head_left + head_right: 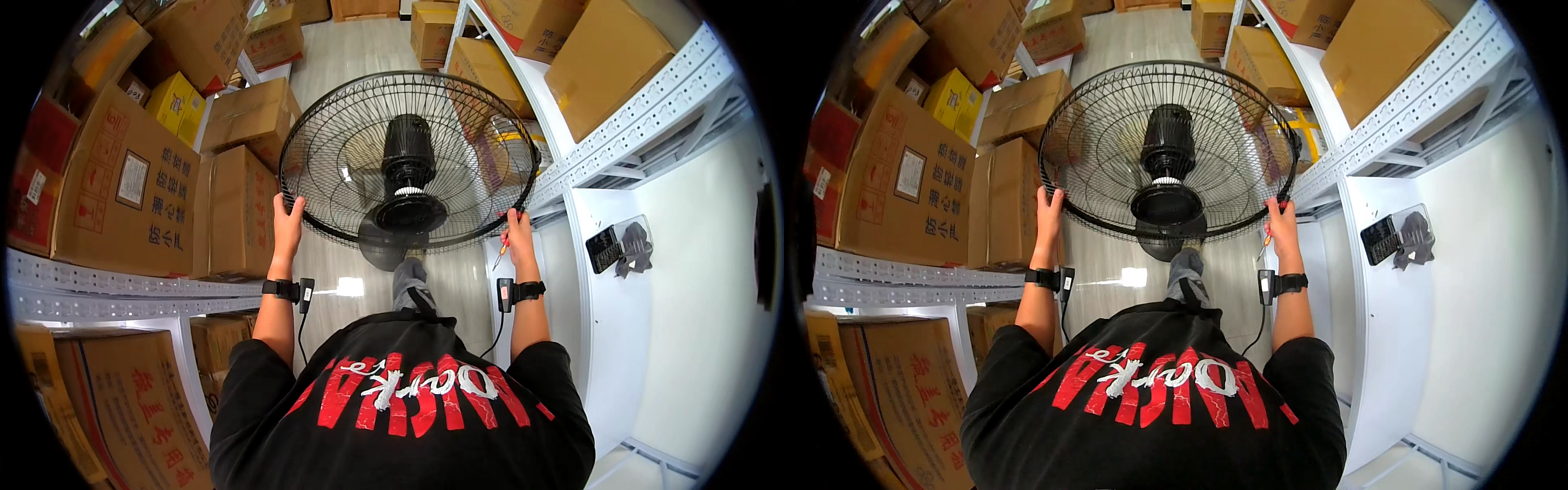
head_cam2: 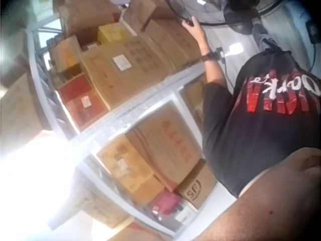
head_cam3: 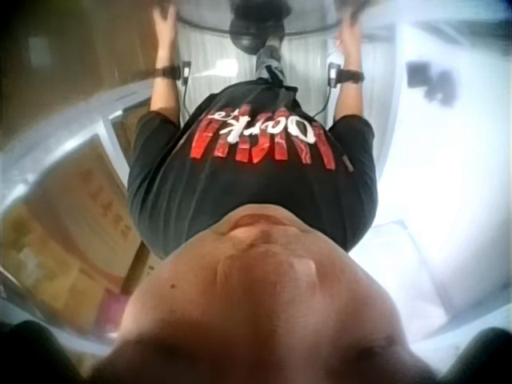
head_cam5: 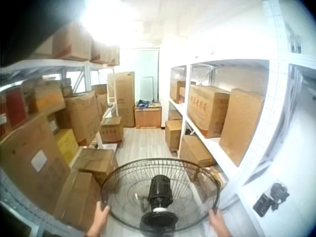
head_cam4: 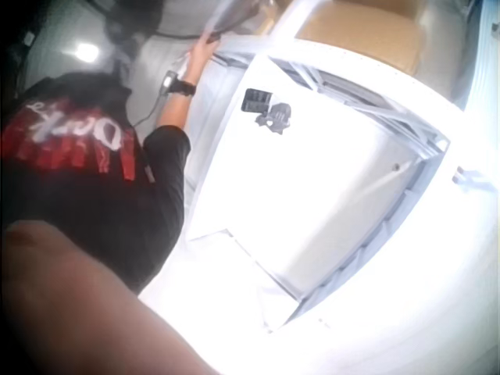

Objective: The person assembles a black pedestal fan by attaching the front grille and securing it with a screwdriver. They then move the fan to a white table and continue tightening the assembly. The person also handles a second white fan on the table, adjusting its grille with the screwdriver.

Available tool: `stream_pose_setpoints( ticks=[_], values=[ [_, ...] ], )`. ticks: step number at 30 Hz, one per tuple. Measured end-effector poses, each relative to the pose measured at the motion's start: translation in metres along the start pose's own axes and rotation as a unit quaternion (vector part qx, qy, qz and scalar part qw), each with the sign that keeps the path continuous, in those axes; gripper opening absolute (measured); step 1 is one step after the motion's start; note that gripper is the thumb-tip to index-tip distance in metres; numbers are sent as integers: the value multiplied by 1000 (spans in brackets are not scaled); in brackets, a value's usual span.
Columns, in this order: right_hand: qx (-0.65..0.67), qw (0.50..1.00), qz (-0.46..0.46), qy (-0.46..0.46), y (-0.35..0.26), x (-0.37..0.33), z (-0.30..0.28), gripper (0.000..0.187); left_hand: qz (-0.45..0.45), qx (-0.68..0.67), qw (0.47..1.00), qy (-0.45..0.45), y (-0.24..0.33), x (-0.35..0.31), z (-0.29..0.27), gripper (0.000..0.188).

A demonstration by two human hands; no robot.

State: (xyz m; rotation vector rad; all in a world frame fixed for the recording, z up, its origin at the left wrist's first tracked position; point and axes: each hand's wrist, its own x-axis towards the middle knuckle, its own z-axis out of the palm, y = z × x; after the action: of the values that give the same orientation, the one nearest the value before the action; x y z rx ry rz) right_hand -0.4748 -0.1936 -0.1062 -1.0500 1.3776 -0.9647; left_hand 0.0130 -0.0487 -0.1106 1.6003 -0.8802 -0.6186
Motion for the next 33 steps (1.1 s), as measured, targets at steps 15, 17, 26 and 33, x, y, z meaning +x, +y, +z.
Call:
stream_pose_setpoints(
  ticks=[15, 17, 26, 33],
  values=[
    [68, 994, -45, -75, 48, -26, -12, 37, -40, -167, 980, -102, -8, -39, -14, 64],
    [63, 994, -52, -67, 44, -31, -10, 39, -64, -172, 977, -108, -8, -41, -16, 66],
    [26, 995, -98, 4, 0, -103, -38, 37, -92, -168, 963, -188, -4, -76, -19, 57],
    [-8, 990, -93, 110, -44, -211, -114, 40, -22, -159, 951, -263, 46, -116, 5, 49]
  ],
)
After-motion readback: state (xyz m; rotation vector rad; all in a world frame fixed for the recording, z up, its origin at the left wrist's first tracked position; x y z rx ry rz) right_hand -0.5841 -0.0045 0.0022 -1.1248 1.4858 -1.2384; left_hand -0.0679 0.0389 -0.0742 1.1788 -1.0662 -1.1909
